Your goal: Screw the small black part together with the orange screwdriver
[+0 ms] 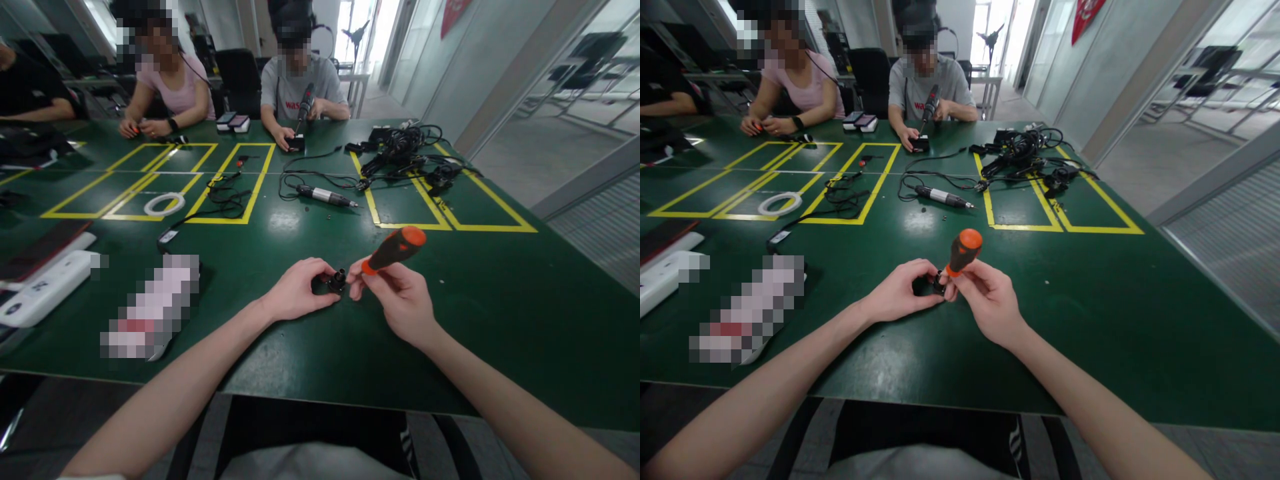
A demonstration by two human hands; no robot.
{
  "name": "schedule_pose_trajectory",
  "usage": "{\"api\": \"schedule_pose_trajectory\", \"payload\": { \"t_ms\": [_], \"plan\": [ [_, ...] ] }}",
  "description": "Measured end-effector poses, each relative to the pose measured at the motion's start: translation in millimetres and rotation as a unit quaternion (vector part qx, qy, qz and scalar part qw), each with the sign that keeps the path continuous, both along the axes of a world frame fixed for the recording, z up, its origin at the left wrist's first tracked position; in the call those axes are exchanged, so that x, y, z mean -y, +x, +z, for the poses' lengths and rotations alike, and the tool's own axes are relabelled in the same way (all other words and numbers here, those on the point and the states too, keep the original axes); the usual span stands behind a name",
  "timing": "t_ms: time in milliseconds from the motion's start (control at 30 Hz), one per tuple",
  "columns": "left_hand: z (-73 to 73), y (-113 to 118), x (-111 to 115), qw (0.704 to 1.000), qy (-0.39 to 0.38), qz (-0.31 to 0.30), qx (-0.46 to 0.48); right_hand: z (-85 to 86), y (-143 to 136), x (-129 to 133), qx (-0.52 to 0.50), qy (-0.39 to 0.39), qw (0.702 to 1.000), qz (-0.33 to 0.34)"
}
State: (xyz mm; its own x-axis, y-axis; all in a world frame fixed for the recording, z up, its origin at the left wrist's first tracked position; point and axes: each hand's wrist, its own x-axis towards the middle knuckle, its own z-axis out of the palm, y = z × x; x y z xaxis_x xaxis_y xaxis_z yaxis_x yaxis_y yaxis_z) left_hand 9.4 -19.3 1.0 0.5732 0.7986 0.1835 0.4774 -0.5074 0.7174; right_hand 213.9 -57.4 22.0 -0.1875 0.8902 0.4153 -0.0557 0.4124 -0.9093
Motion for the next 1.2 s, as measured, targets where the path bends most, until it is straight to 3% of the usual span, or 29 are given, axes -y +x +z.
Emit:
{"api": "schedule_pose_trajectory", "payload": {
  "t_ms": [333,633,933,1200],
  "plan": [
    [-1.6,-0.3,-0.5,1.000,0.008,0.003,-0.001,2.1,3.2,-1.3,0.001,-0.012,0.999,-0.042],
    [-1.0,0.3,-0.4,1.000,0.015,0.004,-0.012,-0.6,-1.1,-1.4,-0.047,-0.046,0.998,0.009],
    [0.5,2.5,1.3,1.000,0.014,0.004,-0.017,3.7,0.3,-0.7,-0.020,-0.028,0.999,-0.018],
    [0.8,2.2,1.6,1.000,0.017,0.000,-0.017,1.5,0.3,0.1,-0.037,-0.027,0.999,0.004]
  ]
}}
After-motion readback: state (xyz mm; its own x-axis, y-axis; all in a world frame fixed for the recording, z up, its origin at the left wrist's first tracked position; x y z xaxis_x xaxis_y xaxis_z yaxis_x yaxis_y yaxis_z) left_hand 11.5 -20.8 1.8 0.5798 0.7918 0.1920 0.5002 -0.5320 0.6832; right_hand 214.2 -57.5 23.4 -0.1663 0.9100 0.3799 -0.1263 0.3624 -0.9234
